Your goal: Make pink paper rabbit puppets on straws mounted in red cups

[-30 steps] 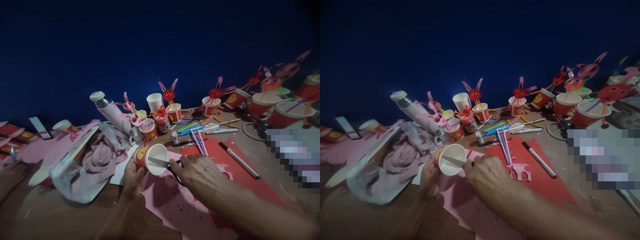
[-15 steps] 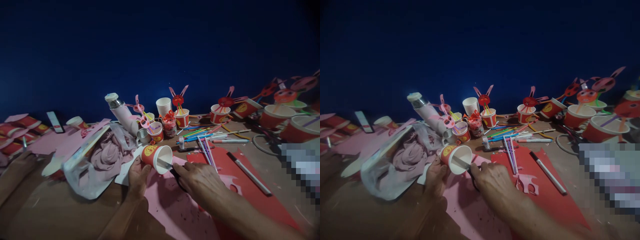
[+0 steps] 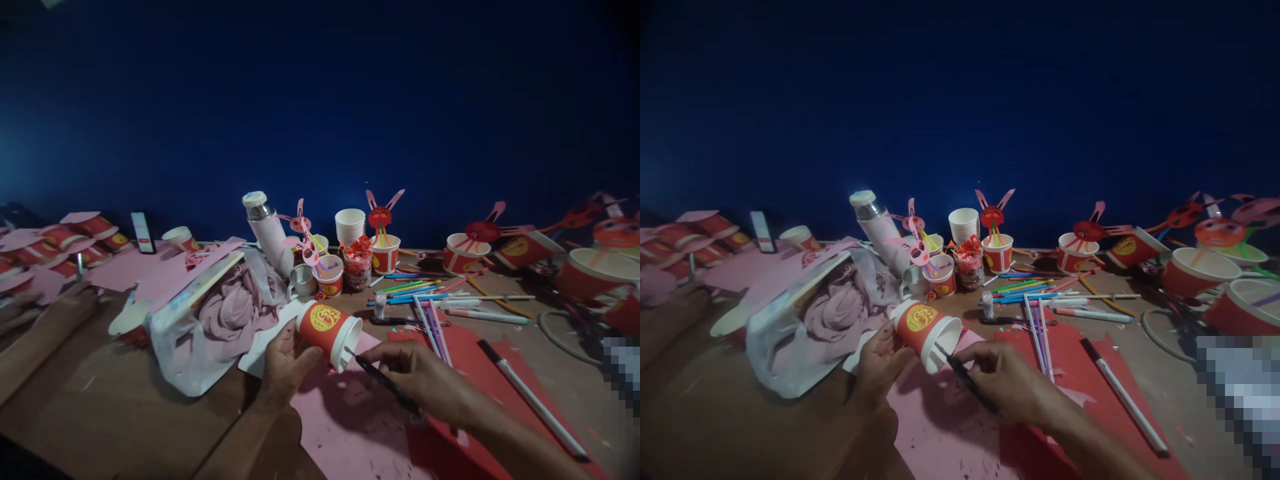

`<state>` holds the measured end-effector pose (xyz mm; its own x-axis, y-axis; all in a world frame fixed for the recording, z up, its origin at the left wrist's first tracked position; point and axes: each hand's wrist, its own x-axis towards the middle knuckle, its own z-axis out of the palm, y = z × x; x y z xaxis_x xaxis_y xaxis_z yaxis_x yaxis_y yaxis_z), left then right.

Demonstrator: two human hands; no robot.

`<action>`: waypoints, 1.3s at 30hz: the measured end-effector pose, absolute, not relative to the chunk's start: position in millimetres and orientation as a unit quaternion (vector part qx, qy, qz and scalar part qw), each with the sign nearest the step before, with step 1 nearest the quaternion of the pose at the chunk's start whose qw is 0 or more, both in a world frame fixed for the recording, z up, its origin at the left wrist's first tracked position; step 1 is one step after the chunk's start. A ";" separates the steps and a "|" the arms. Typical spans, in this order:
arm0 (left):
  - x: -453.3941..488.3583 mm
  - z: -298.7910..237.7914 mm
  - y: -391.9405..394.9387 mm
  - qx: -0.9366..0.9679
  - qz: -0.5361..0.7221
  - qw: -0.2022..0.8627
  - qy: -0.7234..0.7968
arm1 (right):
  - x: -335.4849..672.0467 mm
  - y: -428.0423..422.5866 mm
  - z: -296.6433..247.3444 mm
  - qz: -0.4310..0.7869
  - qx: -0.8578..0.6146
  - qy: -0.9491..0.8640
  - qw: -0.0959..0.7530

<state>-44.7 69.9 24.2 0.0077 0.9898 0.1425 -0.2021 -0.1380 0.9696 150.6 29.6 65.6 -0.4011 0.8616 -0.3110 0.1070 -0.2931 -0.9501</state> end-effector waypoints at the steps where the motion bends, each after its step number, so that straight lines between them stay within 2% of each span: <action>1: -44.6 24.9 69.7 0.488 0.577 0.515 0.406 | 150.1 31.1 62.7 0.699 -0.452 -0.469 0.296; 6: -47.5 26.8 71.4 0.488 0.569 0.522 0.408 | 144.8 33.6 50.8 0.772 -0.417 -0.355 0.322; 11: -52.6 27.8 74.2 0.503 0.542 0.533 0.411 | 141.7 32.1 60.5 0.690 -0.470 -0.458 0.307; 14: -52.5 27.6 73.7 0.507 0.545 0.533 0.402 | 143.7 28.4 69.7 0.506 -0.518 -0.636 0.267; 18: -48.4 27.7 70.5 0.485 0.566 0.527 0.409 | 146.7 22.0 64.0 0.148 -0.540 -0.810 0.173; 20: -46.9 27.7 69.3 0.480 0.573 0.524 0.409 | 146.6 20.1 58.9 0.041 -0.525 -0.834 0.164; 21: -46.7 27.6 69.0 0.481 0.574 0.523 0.407 | 146.1 19.7 58.4 0.024 -0.519 -0.838 0.168; 23: -47.7 26.9 69.4 0.491 0.570 0.522 0.402 | 144.5 20.7 63.2 0.082 -0.525 -0.828 0.182; 25: -49.6 25.3 70.5 0.502 0.560 0.528 0.395 | 143.0 23.4 72.2 0.257 -0.542 -0.775 0.200; 28: -52.1 22.4 72.3 0.507 0.548 0.542 0.386 | 142.6 28.0 77.5 0.571 -0.522 -0.587 0.241; 30: -52.5 20.9 73.1 0.506 0.550 0.541 0.386 | 143.3 29.6 69.5 0.690 -0.484 -0.464 0.273; 35: -50.7 21.1 72.7 0.505 0.553 0.533 0.394 | 143.4 28.7 42.7 0.762 -0.397 -0.386 0.336; 39: -50.3 23.7 71.2 0.504 0.556 0.535 0.389 | 143.3 28.5 53.3 0.714 -0.471 -0.424 0.298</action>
<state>-50.3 71.2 23.7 0.0793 0.9865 0.1432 -0.2023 -0.1247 0.9713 143.3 28.5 53.3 -0.3783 0.8251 -0.4197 -0.0258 -0.4627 -0.8862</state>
